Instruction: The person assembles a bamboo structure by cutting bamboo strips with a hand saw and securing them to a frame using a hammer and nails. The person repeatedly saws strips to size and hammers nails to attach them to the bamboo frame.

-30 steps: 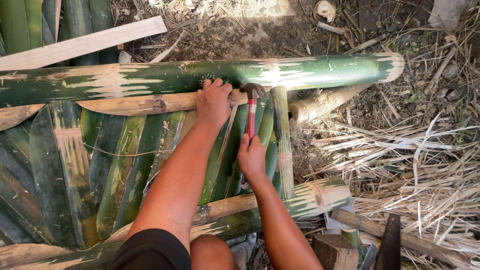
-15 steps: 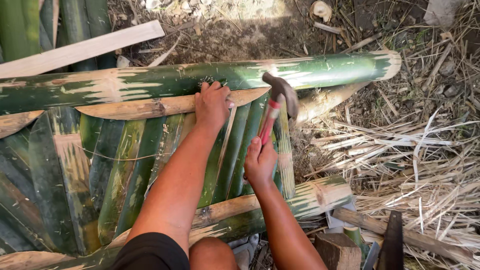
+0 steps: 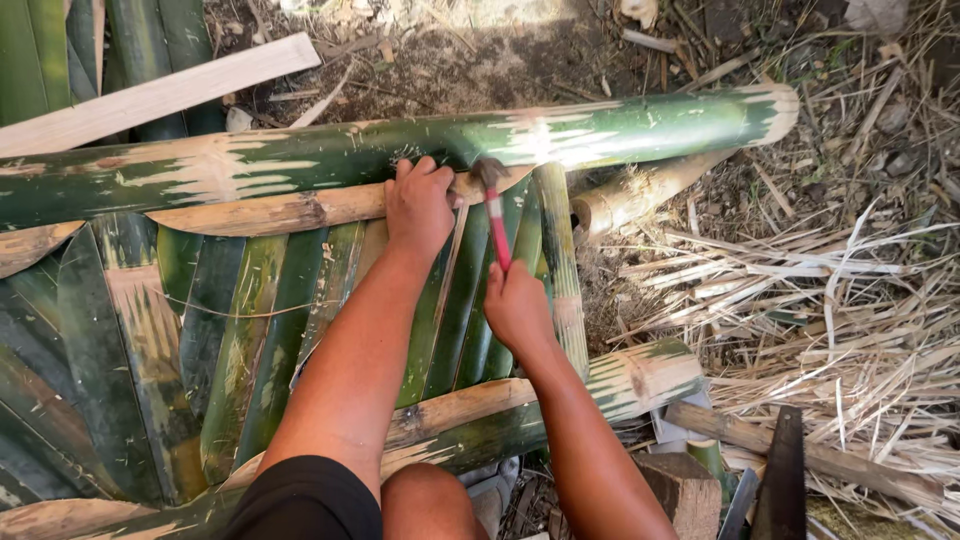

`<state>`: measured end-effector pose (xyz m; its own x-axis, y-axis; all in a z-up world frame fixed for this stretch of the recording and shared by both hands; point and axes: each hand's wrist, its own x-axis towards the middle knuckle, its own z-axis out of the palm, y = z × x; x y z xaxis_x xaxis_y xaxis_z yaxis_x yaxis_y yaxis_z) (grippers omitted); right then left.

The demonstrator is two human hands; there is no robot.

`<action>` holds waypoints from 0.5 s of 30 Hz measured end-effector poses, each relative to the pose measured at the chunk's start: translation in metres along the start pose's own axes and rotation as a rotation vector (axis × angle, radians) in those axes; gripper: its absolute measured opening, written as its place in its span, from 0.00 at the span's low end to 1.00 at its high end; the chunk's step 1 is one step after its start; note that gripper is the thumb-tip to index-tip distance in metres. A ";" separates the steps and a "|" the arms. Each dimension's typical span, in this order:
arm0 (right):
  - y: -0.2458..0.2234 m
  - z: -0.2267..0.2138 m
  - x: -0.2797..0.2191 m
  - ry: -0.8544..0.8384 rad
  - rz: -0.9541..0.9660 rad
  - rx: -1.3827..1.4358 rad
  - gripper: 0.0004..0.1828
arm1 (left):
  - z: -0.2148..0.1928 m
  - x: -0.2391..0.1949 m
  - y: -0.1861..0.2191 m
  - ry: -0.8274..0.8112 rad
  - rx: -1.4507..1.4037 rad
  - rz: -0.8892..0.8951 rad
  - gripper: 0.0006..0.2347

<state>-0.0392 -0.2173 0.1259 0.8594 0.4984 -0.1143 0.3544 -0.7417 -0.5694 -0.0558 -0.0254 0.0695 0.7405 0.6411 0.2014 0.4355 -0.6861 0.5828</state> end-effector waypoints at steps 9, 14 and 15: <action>-0.003 -0.003 0.002 -0.087 0.006 -0.040 0.19 | 0.007 -0.003 -0.006 0.052 -0.005 0.031 0.07; 0.037 0.000 -0.016 -0.024 0.030 0.034 0.21 | 0.019 0.001 -0.017 0.073 0.002 0.073 0.07; 0.051 -0.001 -0.036 -0.035 0.044 0.049 0.21 | 0.020 -0.002 -0.014 0.086 0.011 0.089 0.07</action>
<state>-0.0520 -0.2732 0.1017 0.8599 0.4818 -0.1686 0.2970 -0.7409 -0.6024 -0.0531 -0.0237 0.0448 0.7299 0.6044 0.3194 0.3758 -0.7451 0.5511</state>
